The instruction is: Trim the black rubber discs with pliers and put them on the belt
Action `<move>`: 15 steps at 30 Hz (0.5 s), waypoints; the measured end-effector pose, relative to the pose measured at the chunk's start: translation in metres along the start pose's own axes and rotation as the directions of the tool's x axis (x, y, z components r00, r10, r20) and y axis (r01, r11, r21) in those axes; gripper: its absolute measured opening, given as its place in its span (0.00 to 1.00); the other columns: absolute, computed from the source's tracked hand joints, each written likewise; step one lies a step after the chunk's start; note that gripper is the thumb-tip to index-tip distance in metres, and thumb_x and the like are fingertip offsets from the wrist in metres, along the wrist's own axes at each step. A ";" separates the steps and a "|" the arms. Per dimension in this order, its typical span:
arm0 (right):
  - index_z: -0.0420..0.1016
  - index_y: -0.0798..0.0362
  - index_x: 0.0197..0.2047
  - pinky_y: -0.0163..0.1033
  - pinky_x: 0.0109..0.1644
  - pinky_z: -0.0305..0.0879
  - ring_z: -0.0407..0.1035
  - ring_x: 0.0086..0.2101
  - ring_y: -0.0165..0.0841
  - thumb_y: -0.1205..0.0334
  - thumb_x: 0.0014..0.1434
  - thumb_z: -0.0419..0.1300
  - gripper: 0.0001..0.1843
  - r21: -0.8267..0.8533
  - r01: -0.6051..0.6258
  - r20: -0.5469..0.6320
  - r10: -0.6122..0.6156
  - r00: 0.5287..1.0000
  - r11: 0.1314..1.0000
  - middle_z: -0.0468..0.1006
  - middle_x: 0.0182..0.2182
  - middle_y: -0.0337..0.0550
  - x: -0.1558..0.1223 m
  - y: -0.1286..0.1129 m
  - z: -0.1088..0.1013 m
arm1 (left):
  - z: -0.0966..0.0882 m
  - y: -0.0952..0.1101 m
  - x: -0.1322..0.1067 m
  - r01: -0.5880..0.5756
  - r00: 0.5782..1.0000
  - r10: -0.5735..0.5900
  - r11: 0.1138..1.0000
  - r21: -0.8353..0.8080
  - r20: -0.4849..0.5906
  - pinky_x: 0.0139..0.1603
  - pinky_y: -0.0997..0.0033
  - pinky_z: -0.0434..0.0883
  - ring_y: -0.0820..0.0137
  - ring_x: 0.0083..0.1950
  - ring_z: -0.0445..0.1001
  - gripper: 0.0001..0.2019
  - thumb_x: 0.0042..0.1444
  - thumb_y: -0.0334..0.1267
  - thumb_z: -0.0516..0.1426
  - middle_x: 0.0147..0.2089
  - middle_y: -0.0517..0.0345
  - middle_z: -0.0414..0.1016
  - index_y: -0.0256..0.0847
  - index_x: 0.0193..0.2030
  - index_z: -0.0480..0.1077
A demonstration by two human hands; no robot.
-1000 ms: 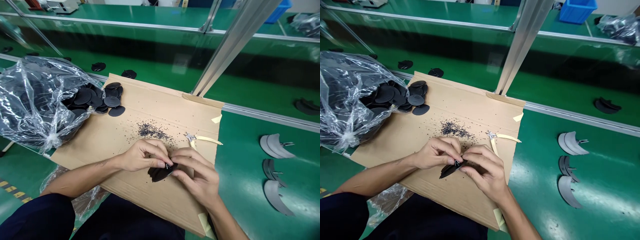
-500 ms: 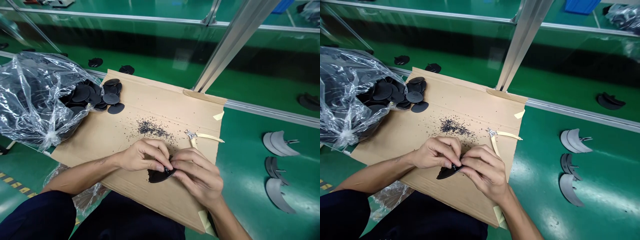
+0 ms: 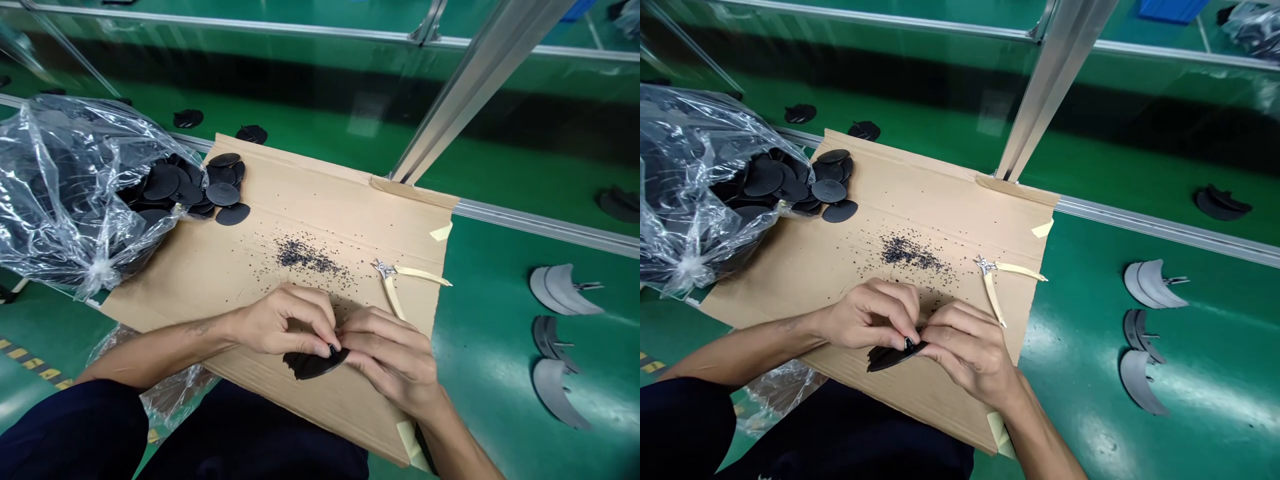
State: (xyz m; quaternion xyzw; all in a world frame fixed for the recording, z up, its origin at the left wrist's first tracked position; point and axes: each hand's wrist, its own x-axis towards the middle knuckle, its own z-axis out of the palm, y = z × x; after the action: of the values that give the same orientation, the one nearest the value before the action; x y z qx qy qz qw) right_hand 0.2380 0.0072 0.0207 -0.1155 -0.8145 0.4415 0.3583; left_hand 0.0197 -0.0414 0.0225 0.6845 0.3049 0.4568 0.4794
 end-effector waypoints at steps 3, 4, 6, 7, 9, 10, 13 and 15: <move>0.79 0.53 0.43 0.42 0.37 0.75 0.74 0.34 0.35 0.67 0.67 0.63 0.04 -0.030 -0.016 -0.006 0.016 1.000 0.999 0.78 0.34 0.46 0.001 -0.002 0.000 | 0.004 0.001 -0.001 0.053 0.997 -0.055 0.998 -0.038 -0.053 0.39 0.70 0.76 0.72 0.35 0.77 0.06 0.60 0.38 0.64 0.33 0.51 0.79 0.37 0.37 0.80; 0.79 0.53 0.43 0.42 0.37 0.75 0.74 0.34 0.35 0.67 0.67 0.62 0.04 -0.057 -0.024 -0.018 0.023 1.000 0.998 0.78 0.34 0.46 0.002 -0.003 -0.001 | 0.005 0.001 0.000 0.080 0.994 -0.084 0.995 -0.059 -0.073 0.38 0.71 0.76 0.72 0.35 0.77 0.06 0.60 0.38 0.64 0.33 0.51 0.79 0.37 0.37 0.80; 0.78 0.53 0.43 0.42 0.38 0.76 0.74 0.35 0.35 0.67 0.67 0.64 0.03 -0.114 -0.032 -0.047 0.027 0.999 0.993 0.78 0.35 0.46 0.003 -0.005 -0.002 | 0.006 0.002 0.001 0.143 0.984 -0.153 0.984 -0.104 -0.091 0.37 0.74 0.76 0.73 0.35 0.77 0.06 0.60 0.36 0.64 0.33 0.52 0.79 0.36 0.37 0.80; 0.78 0.53 0.43 0.42 0.38 0.76 0.75 0.35 0.35 0.66 0.66 0.65 0.03 -0.130 -0.034 -0.057 0.027 0.998 0.991 0.78 0.36 0.46 0.003 -0.006 -0.003 | 0.006 0.002 0.002 0.174 0.979 -0.185 0.977 -0.125 -0.082 0.37 0.75 0.75 0.74 0.35 0.77 0.05 0.60 0.36 0.64 0.34 0.52 0.79 0.36 0.37 0.80; 0.78 0.52 0.42 0.42 0.38 0.76 0.75 0.35 0.35 0.64 0.65 0.66 0.03 -0.134 -0.040 -0.055 0.033 0.998 0.990 0.78 0.36 0.46 0.003 -0.007 -0.005 | 0.003 0.003 0.004 0.227 0.971 -0.235 0.963 -0.146 -0.037 0.37 0.75 0.75 0.74 0.35 0.77 0.05 0.60 0.35 0.64 0.35 0.53 0.80 0.38 0.38 0.81; 0.78 0.52 0.42 0.42 0.38 0.75 0.74 0.35 0.35 0.64 0.65 0.67 0.03 -0.128 -0.041 -0.045 0.035 0.998 0.991 0.78 0.35 0.45 0.003 -0.007 -0.005 | 0.000 0.004 0.005 0.246 0.968 -0.250 0.958 -0.149 -0.006 0.38 0.76 0.75 0.75 0.35 0.77 0.05 0.60 0.35 0.64 0.35 0.53 0.80 0.38 0.39 0.81; 0.78 0.52 0.39 0.42 0.36 0.73 0.72 0.32 0.34 0.65 0.66 0.65 0.02 -0.092 -0.025 0.015 0.027 1.000 0.995 0.77 0.32 0.44 0.002 -0.006 -0.005 | -0.007 0.005 0.007 0.291 0.956 -0.279 0.946 -0.143 0.094 0.38 0.77 0.75 0.75 0.35 0.77 0.03 0.57 0.33 0.65 0.35 0.53 0.81 0.38 0.38 0.81; 0.77 0.53 0.38 0.40 0.34 0.71 0.71 0.30 0.32 0.65 0.67 0.64 0.04 -0.062 -0.022 0.085 0.027 0.996 0.998 0.76 0.31 0.43 0.002 -0.004 -0.004 | -0.009 0.006 0.006 0.314 0.942 -0.293 0.941 -0.126 0.160 0.37 0.78 0.74 0.76 0.34 0.77 0.01 0.56 0.32 0.66 0.34 0.54 0.80 0.37 0.35 0.81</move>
State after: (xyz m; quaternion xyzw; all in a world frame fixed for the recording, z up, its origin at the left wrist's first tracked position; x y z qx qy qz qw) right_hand 0.2404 0.0083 0.0266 -0.1172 -0.8407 0.4253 0.3139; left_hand 0.0138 -0.0344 0.0308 0.6214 0.3378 0.3499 0.6143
